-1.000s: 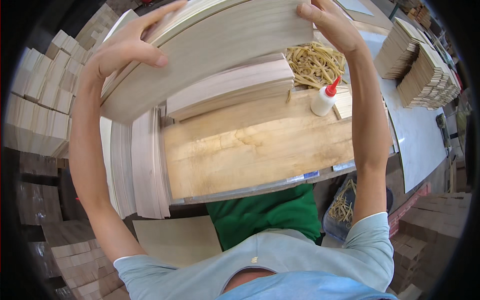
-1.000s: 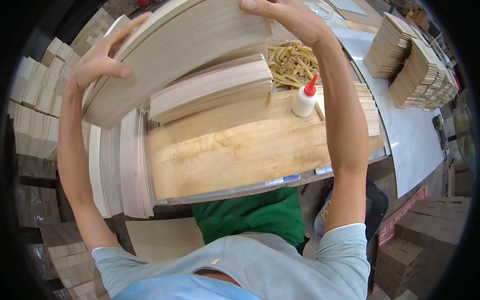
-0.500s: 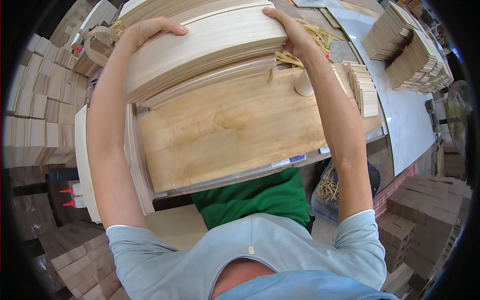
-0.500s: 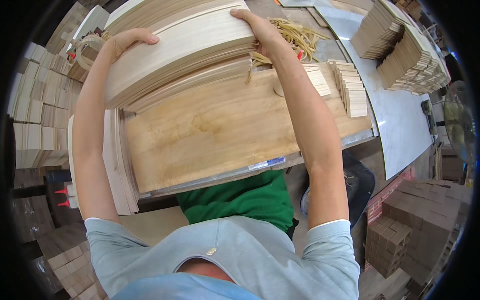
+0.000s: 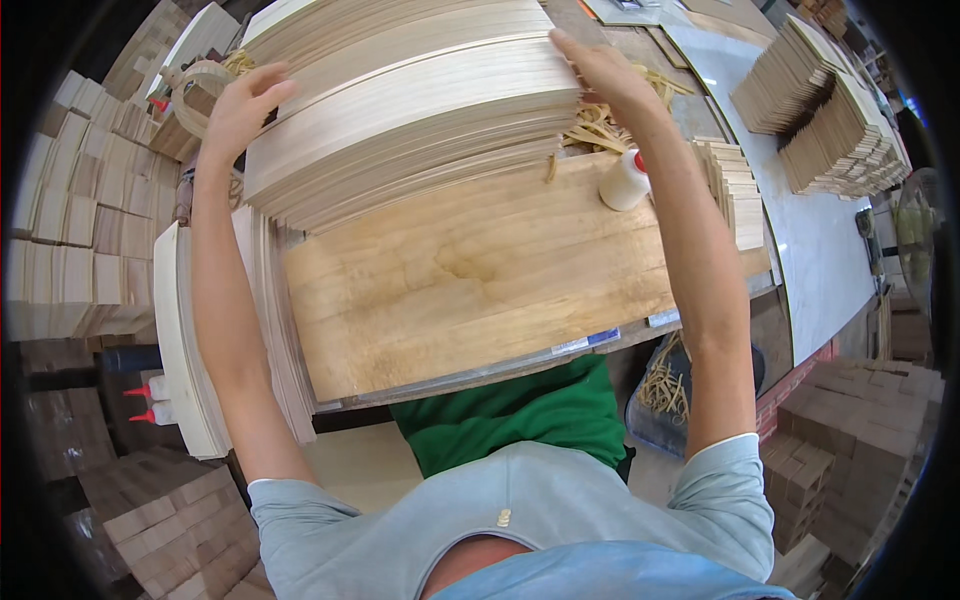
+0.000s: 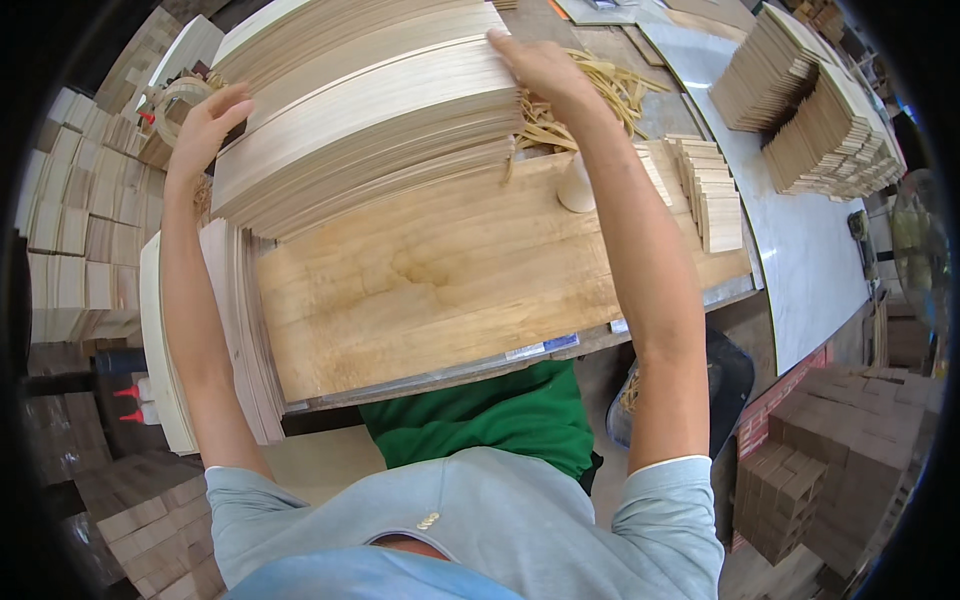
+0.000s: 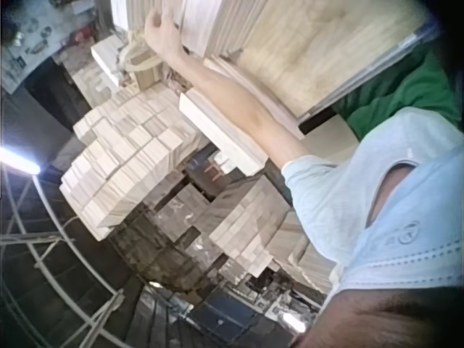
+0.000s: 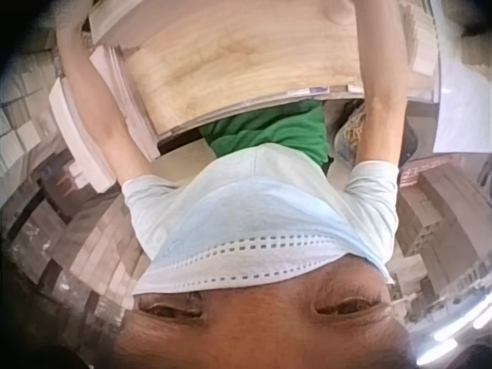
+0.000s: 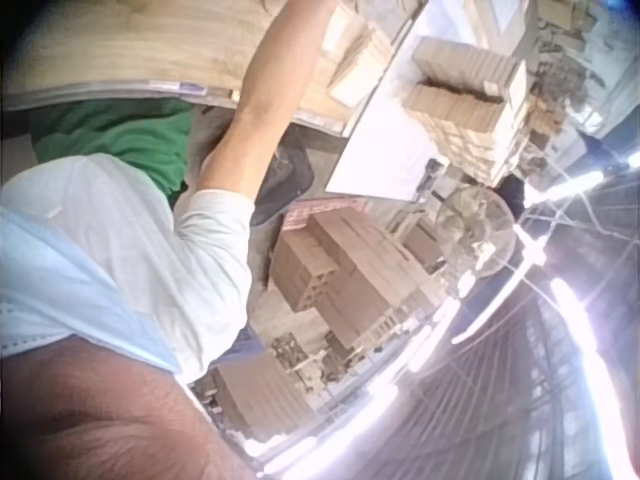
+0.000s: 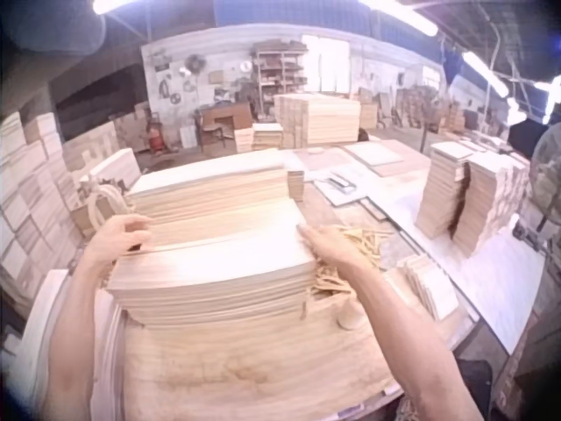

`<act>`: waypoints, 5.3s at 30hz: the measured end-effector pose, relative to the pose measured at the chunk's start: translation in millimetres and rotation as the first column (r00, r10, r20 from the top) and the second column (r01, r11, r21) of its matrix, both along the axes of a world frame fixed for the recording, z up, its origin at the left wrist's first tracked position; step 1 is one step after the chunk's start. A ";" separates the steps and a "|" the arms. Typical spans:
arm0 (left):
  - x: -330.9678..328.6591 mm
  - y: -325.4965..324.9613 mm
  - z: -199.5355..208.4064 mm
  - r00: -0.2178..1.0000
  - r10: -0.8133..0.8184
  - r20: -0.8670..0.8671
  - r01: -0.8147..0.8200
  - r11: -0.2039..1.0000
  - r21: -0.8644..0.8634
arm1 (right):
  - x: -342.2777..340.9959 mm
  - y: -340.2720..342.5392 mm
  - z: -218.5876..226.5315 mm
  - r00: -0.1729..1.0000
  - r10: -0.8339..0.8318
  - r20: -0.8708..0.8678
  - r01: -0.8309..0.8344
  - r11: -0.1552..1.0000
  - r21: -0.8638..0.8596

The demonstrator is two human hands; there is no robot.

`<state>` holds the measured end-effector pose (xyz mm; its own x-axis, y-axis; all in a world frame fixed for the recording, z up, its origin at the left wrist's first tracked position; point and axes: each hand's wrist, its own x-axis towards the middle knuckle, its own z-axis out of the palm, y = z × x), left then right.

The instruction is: Applying glue to wood components and assembling them into rectangular boxes.

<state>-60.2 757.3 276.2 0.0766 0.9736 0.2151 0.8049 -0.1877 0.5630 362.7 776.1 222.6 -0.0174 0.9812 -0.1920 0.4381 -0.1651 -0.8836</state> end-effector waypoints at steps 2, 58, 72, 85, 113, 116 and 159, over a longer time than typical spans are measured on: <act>-25.6 -6.3 -5.8 0.996 0.058 0.072 -0.060 0.998 0.027 | 6.6 8.4 -1.4 0.999 -0.038 -0.035 0.040 0.999 0.037; 56.6 66.0 42.3 0.781 0.207 -0.589 0.320 0.678 0.662 | -33.8 112.1 145.0 0.976 -0.036 -0.214 0.087 0.969 0.233; 28.6 -20.3 123.9 0.896 -0.325 0.303 0.442 0.719 -0.537 | -4.0 -25.1 113.6 0.824 0.244 -0.511 -0.078 0.943 0.324; 57.6 3.5 61.3 0.912 -0.313 -0.265 0.273 0.945 -0.179 | 8.2 25.0 89.2 0.845 0.268 0.462 -0.399 0.892 0.211; 105.4 -220.1 -8.5 0.876 -0.346 -0.336 0.323 0.938 -0.124 | 120.0 -238.7 -37.5 0.968 0.088 -0.233 0.020 0.905 0.425; 110.0 -219.0 -74.2 0.909 -0.341 -0.238 0.267 0.918 -0.293 | 113.4 -252.8 -93.3 0.966 0.044 -0.256 0.018 0.972 0.234; 69.4 -316.3 -165.7 0.993 0.115 -0.034 -0.119 0.968 -0.222 | 63.7 -251.1 -126.4 0.776 0.311 0.548 -0.529 0.794 0.298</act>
